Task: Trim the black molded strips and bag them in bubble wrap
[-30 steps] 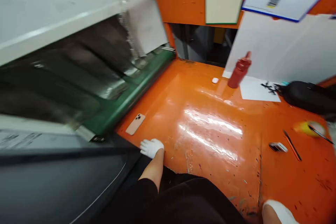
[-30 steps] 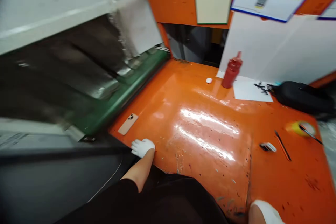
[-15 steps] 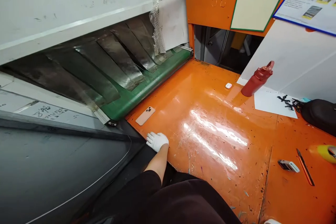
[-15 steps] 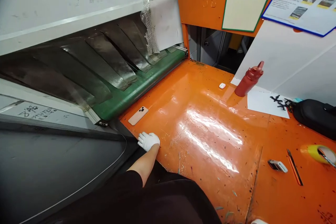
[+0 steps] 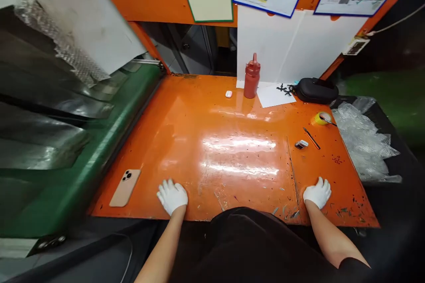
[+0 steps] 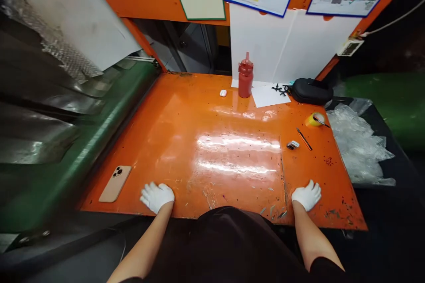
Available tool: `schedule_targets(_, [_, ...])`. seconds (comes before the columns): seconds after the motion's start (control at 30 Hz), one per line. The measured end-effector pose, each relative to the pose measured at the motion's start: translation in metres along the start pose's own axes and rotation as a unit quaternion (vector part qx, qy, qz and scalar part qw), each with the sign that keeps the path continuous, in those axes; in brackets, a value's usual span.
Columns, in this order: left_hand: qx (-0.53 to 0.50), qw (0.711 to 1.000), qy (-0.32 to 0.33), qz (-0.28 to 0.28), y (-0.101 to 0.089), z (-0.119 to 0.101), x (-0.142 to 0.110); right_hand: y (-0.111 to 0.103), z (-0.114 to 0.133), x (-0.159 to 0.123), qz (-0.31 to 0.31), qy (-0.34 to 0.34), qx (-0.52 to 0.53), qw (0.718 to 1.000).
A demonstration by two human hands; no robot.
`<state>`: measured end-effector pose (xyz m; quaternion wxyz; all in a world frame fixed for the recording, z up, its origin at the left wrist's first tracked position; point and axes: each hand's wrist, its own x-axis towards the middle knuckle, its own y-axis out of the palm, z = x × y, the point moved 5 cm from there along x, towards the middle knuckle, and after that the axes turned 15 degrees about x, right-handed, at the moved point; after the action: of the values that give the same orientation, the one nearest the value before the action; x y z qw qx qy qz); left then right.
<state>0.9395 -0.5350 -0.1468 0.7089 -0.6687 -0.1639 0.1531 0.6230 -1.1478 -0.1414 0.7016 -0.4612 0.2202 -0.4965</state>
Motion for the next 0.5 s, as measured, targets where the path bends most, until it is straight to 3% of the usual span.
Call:
schedule_targets(0.07, [-0.003, 0.985, 0.174, -0.006, 0.005, -0.018, 0.001, 0.001, -0.006, 0.001, -0.009, -0.011, -0.009, 1.000])
schedule_targets(0.17, [0.004, 0.934, 0.356, -0.015, 0.017, -0.041, 0.003, 0.011, 0.005, 0.017, 0.083, -0.082, -0.039, 0.992])
schedule_targets(0.23, [0.004, 0.907, 0.420, -0.007, 0.024, -0.055, 0.003, 0.014, 0.018, 0.036, 0.133, -0.095, -0.072, 0.984])
schedule_targets(0.4, [-0.014, 0.847, 0.531, 0.013, 0.023, -0.106, -0.017, 0.007, 0.071, 0.116, 0.140, -0.092, -0.058, 0.984])
schedule_targets(0.5, [-0.020, 0.815, 0.578, 0.018, 0.017, -0.142, -0.045, 0.019, 0.108, 0.162, 0.232, -0.124, -0.040, 0.964])
